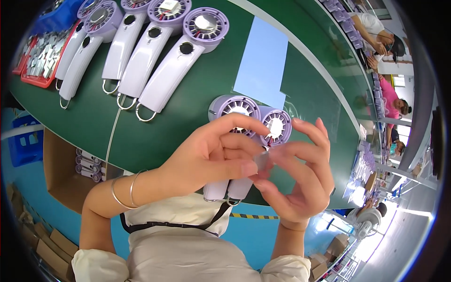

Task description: The person attaches thermal pads and metal plates onto handheld fan heads by hand on an assembly line. The person then rearranges the fans along the conveyor table and tests a fan by pressing its power button.

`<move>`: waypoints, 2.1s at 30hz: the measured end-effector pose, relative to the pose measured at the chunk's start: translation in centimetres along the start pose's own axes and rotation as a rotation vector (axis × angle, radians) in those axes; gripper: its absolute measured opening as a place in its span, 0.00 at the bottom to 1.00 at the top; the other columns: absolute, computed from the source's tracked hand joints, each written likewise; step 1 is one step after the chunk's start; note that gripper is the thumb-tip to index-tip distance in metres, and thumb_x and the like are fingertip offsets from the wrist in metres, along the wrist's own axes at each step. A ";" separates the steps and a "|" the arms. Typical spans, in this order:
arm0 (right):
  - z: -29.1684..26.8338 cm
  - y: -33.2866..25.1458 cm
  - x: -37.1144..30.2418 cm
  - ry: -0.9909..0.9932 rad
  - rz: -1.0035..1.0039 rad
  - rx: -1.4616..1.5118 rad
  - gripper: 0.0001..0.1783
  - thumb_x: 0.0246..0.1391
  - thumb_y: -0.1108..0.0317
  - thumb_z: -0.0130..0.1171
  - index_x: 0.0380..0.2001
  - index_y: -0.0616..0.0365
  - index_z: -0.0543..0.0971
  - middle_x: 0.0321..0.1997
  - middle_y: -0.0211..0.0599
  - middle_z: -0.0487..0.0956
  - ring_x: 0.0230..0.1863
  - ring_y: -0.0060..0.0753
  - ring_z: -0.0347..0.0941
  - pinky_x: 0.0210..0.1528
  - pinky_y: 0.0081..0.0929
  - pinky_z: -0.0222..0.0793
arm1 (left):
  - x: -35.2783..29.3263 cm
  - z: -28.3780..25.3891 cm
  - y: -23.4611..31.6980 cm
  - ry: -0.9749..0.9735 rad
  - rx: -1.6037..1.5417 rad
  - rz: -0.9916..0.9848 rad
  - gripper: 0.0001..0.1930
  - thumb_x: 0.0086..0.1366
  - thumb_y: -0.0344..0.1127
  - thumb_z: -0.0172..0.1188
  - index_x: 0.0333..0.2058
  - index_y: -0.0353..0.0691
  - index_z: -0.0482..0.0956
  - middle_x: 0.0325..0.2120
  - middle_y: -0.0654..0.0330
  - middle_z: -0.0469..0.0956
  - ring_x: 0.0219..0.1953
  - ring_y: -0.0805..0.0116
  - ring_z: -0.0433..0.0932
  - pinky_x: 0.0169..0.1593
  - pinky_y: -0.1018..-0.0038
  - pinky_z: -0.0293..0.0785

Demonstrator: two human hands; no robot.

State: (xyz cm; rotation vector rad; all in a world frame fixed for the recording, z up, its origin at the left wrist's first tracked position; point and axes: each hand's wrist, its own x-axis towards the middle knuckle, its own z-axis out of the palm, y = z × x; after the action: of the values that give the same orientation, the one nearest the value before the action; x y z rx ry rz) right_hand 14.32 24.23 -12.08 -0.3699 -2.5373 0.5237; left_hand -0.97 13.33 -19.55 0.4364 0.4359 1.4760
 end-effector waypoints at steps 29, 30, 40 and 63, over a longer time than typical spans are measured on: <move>3.9 2.6 3.4 -0.200 -0.028 -0.141 0.14 0.36 0.74 0.72 0.32 0.55 0.83 0.35 0.31 0.77 0.54 0.46 0.72 0.62 0.55 0.55 | 0.9 -3.9 2.2 0.123 1.388 0.513 0.36 0.49 0.33 0.72 0.57 0.34 0.67 0.53 0.49 0.69 0.55 0.50 0.70 0.57 0.63 0.69; 3.9 2.6 3.3 -0.193 -0.022 -0.135 0.14 0.36 0.74 0.72 0.32 0.56 0.83 0.35 0.31 0.77 0.53 0.45 0.72 0.62 0.56 0.55 | 0.9 -4.0 2.1 0.126 1.381 0.510 0.36 0.49 0.33 0.72 0.57 0.34 0.67 0.53 0.49 0.69 0.55 0.50 0.70 0.57 0.63 0.69; 4.0 3.2 3.4 -0.199 -0.046 -0.121 0.13 0.34 0.72 0.73 0.30 0.54 0.85 0.32 0.29 0.78 0.53 0.45 0.74 0.63 0.57 0.55 | 1.0 -4.1 1.8 0.135 1.371 0.526 0.36 0.48 0.31 0.72 0.56 0.35 0.68 0.52 0.49 0.70 0.54 0.50 0.71 0.56 0.63 0.71; 5.8 5.2 1.6 -0.074 -0.284 -0.104 0.13 0.34 0.67 0.64 0.29 0.52 0.79 0.38 0.32 0.73 0.60 0.49 0.65 0.66 0.72 0.44 | 0.7 -3.4 2.0 0.214 1.454 0.376 0.37 0.48 0.30 0.72 0.57 0.31 0.68 0.55 0.46 0.71 0.57 0.51 0.71 0.61 0.63 0.65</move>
State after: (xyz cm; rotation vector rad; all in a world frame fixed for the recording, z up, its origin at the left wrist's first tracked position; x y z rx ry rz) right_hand 10.69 27.74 -18.26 -0.0238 -2.6355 0.3036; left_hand -4.44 14.20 -21.36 1.5577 1.6717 1.3357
